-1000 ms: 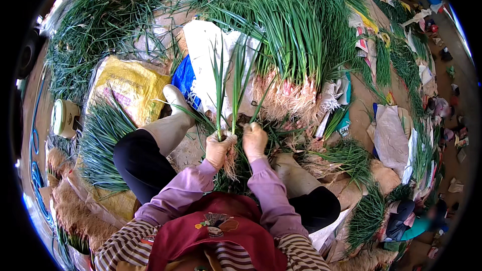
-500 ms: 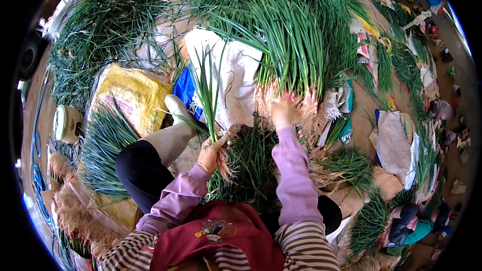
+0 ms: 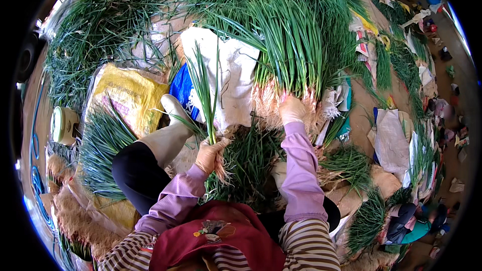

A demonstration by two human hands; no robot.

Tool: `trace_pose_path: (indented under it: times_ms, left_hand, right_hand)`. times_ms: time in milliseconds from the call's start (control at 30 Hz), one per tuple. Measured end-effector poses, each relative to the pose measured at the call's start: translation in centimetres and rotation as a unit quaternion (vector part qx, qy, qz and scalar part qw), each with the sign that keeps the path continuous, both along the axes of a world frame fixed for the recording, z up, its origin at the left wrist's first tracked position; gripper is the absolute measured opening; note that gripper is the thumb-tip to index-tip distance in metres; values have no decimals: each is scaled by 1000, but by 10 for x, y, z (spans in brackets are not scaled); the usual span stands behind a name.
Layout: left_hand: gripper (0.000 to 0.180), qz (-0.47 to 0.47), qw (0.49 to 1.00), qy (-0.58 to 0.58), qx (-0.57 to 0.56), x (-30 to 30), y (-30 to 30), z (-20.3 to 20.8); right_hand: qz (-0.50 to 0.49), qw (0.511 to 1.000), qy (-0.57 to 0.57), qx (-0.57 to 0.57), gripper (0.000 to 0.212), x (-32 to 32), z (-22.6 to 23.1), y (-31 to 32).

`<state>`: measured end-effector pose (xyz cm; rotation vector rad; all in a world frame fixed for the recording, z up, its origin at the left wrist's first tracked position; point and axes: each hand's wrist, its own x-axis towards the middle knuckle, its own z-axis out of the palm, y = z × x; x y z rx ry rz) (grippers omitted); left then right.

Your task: The person sorts and cleans green onions by hand, removing outer leaves and bundling them into larger piles while sitting on the floor.

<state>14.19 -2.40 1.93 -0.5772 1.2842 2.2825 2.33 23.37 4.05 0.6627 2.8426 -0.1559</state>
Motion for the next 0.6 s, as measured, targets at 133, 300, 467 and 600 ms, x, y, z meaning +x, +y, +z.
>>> trace_pose_path:
  times_ms: [133,300,467,600]
  left_hand:
    - [32,-32,999,-7,-11,0,-3,11]
    - [21,-51,998,32,8,4,12,-11]
    - [15,-110,994,12,-22,11,8,-11]
    - [15,-100,994,12,-31,15,11,-3]
  right_hand:
    - [87,988,53,-112,22,49,12,-44]
    - [382,889,127,-219,18,149,8,-102]
    - [-66,809,40,-582,29,128,10,-84]
    - [-125,755,55,-642,22,109,-32,-90]
